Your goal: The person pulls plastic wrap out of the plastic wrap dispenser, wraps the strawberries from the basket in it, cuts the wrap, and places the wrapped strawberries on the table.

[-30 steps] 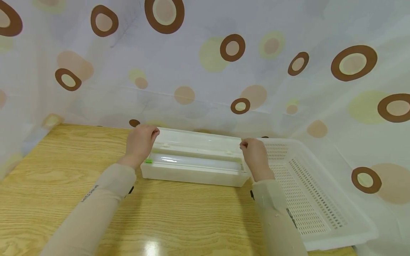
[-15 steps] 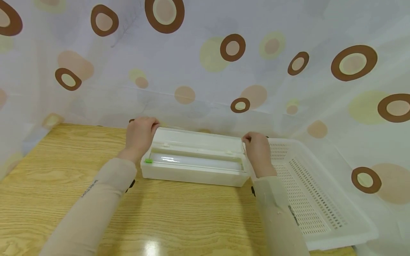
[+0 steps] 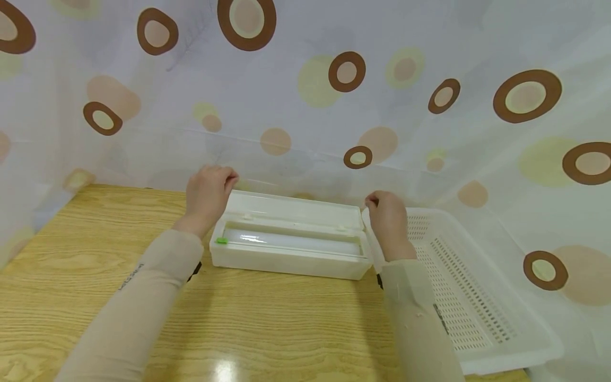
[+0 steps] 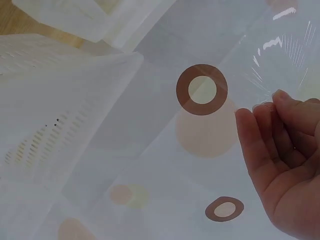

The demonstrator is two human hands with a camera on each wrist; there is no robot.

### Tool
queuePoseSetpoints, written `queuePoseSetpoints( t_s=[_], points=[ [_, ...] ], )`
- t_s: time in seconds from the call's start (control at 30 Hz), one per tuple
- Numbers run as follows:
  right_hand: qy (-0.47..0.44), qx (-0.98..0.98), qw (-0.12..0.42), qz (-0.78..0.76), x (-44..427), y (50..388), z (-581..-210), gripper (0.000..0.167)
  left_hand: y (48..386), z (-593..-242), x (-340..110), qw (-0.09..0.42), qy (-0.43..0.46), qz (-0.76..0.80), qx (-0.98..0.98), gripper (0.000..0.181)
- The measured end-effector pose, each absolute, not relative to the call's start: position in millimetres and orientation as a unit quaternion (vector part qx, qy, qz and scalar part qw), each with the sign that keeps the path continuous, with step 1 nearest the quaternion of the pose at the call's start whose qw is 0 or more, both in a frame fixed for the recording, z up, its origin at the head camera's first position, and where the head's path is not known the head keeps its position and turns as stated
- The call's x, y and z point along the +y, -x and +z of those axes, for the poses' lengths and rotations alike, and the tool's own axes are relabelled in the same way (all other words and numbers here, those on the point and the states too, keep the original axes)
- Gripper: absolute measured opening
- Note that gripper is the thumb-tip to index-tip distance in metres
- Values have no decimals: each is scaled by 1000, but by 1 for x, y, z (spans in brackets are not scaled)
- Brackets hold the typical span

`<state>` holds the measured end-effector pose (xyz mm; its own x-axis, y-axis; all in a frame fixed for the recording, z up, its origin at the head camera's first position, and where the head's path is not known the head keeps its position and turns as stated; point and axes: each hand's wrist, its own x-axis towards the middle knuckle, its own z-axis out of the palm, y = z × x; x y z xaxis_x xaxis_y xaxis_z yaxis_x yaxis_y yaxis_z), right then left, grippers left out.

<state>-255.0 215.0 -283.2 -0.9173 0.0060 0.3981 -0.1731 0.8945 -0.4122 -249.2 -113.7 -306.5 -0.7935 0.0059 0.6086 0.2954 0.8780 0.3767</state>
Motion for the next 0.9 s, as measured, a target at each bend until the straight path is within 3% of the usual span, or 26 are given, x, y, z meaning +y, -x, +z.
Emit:
queuePoseSetpoints(
  t_s=[0.9],
  points=[
    [-50,-940,231,247,212,255,-263,16,254,-285,-115,341,79,-230,-908,14]
  ],
)
